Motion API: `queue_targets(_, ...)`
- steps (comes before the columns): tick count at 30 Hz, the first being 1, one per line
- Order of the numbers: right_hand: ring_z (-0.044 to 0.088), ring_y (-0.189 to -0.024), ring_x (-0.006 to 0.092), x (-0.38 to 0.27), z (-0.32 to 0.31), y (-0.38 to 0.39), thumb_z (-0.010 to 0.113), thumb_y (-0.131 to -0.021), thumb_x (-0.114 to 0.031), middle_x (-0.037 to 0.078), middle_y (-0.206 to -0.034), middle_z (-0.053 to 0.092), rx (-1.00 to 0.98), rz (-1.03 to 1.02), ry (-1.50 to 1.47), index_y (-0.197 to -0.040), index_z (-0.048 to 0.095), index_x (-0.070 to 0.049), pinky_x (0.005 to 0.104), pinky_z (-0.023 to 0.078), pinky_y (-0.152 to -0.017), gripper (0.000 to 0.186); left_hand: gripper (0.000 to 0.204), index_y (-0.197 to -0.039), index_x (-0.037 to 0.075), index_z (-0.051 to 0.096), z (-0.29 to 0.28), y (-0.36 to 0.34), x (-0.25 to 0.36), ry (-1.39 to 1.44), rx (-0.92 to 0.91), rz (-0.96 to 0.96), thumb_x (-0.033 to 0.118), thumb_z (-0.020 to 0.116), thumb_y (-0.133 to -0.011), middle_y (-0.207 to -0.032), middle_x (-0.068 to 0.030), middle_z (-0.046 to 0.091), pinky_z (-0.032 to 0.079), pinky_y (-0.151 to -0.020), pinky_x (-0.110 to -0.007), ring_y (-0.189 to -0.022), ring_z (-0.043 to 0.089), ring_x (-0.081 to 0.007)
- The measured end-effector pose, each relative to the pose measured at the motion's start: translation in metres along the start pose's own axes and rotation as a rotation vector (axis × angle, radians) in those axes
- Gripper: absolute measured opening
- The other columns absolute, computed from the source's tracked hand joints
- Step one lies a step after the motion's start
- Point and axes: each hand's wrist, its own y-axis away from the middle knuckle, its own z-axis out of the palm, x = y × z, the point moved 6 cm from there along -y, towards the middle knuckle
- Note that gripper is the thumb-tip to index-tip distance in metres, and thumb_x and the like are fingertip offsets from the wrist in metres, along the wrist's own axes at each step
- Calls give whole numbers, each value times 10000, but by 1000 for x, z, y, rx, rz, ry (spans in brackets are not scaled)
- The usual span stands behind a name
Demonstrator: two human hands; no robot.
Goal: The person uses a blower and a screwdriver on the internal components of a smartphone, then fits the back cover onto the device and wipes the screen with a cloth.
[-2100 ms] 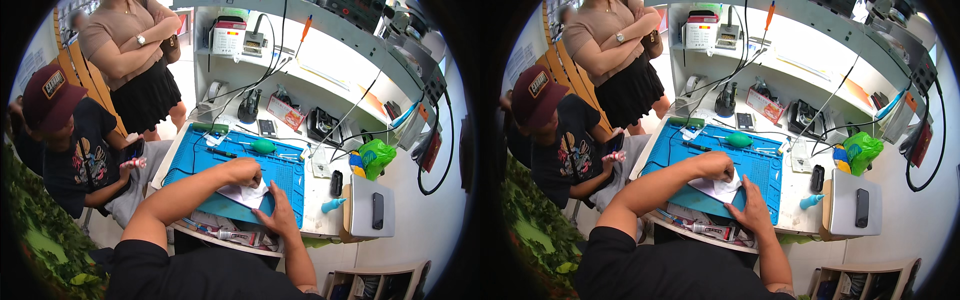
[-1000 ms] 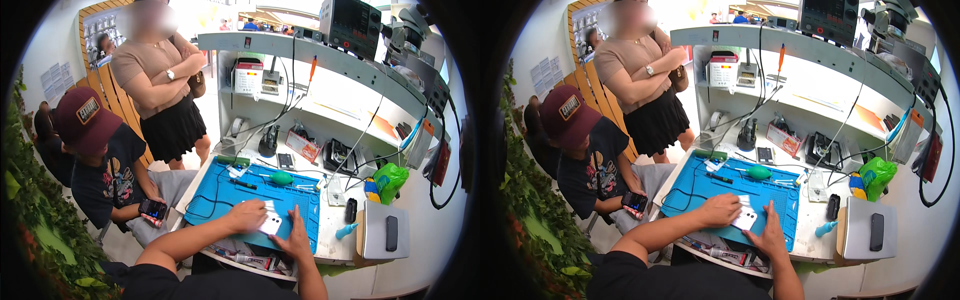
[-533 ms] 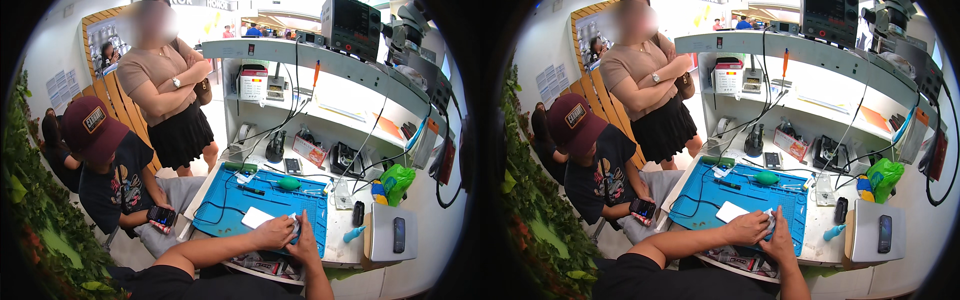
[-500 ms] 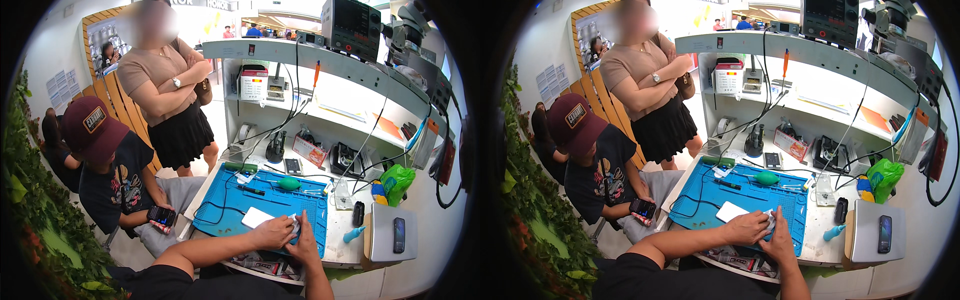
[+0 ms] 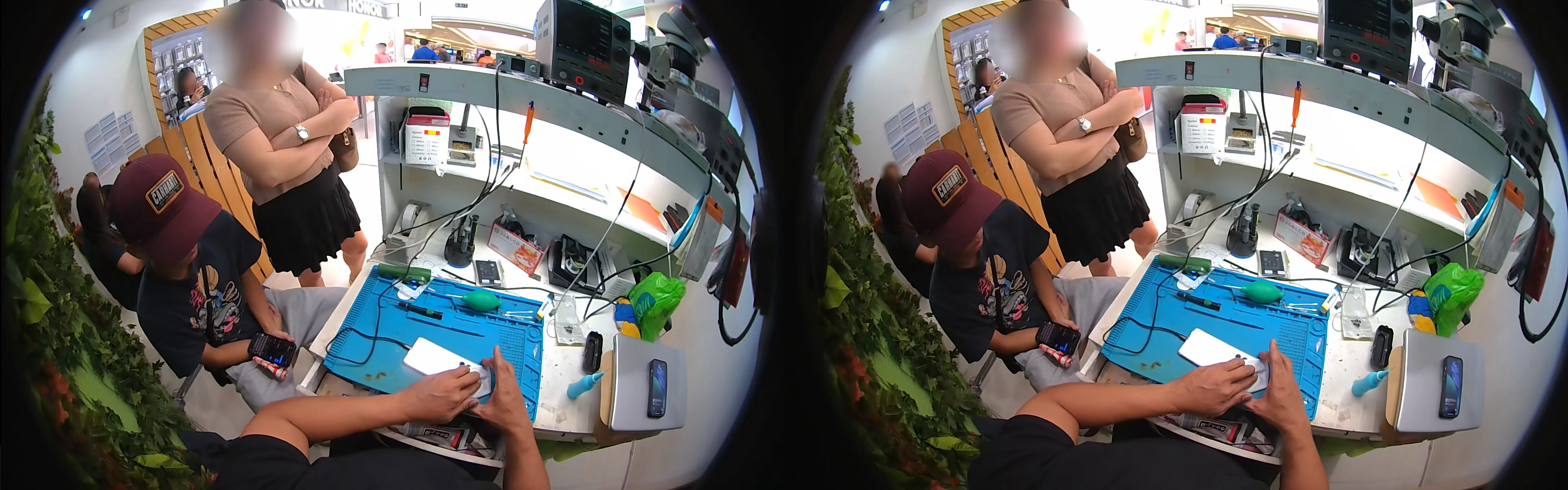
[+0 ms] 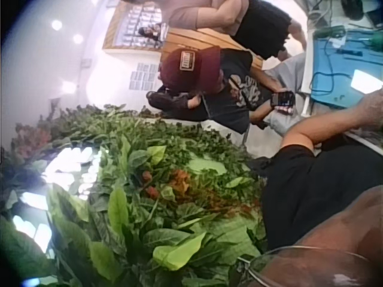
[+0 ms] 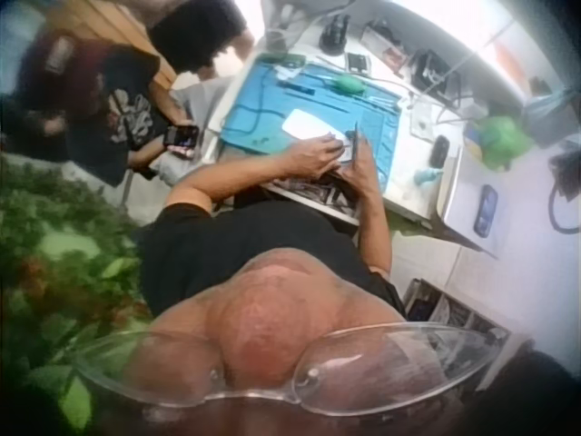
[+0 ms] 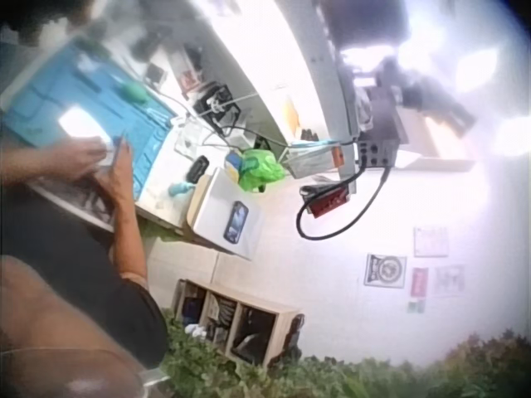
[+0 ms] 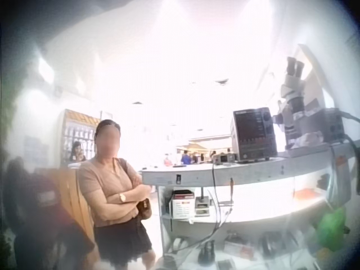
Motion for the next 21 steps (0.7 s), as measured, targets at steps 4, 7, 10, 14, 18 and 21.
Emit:
queue_targets(4, 578, -1348, 420, -6, -6, -1, 1050, -624, -239, 218, -1409, 664, -13, 19, 23, -1691, 294, 81, 479, 503, -1160, 1347, 349, -1246, -57, 687, 2, 8, 2, 59, 1, 64, 210, 707, -1022, -1233, -162, 643, 549, -1011, -429, -1115, 640, -337)
queue_targets(7, 570, -1360, 433, 3, -11, 7, 1042, -660, -328, 227, -1401, 665, 25, -4, 66, -1673, 330, 93, 494, 492, -1168, 1308, 286, -1115, -65, 746, -10, 24, 2, -42, 30, 126, 172, 722, -956, -1235, -210, 687, 573, -989, -448, -1144, 670, -354)
queue_targets(10, 541, -1401, 443, -4, 6, -11, 1019, -709, -442, 247, -1433, 644, -68, 96, -33, -1684, 332, 59, 485, 475, -1179, 1294, 310, -1169, -70, 733, -34, 66, -34, -29, 66, -339, 140, 737, -941, -1299, -231, 705, 565, -1038, -469, -1190, 687, -407)
queue_targets(14, 576, -1382, 418, -7, 0, -4, 1033, -709, -410, 204, -1415, 670, -19, 62, 12, -1694, 356, 27, 483, 483, -1184, 1273, 475, -1309, -80, 677, -49, 72, -38, -113, 157, -333, 237, 781, -970, -1317, -229, 687, 528, -1081, -504, -1210, 668, -434)
queue_targets(18, 569, -1401, 412, -7, -5, -1, 1034, -710, -411, 203, -1418, 673, -9, 64, 49, -1699, 357, 12, 478, 485, -1189, 1271, 829, -1554, -60, 553, -48, 64, -33, -215, -4, -380, 567, 696, -1031, -1638, -273, 519, 348, -1282, -584, -1547, 469, -455)
queue_targets(21, 561, -1416, 406, -6, -3, -3, 1032, -711, -411, 202, -1421, 672, -7, 66, 47, -1699, 355, 13, 477, 486, -1190, 1271, 1113, -1662, -74, 398, -18, 68, -19, -149, -217, -368, 780, 605, -979, -1758, -291, 353, 213, -1339, -615, -1661, 299, -434)
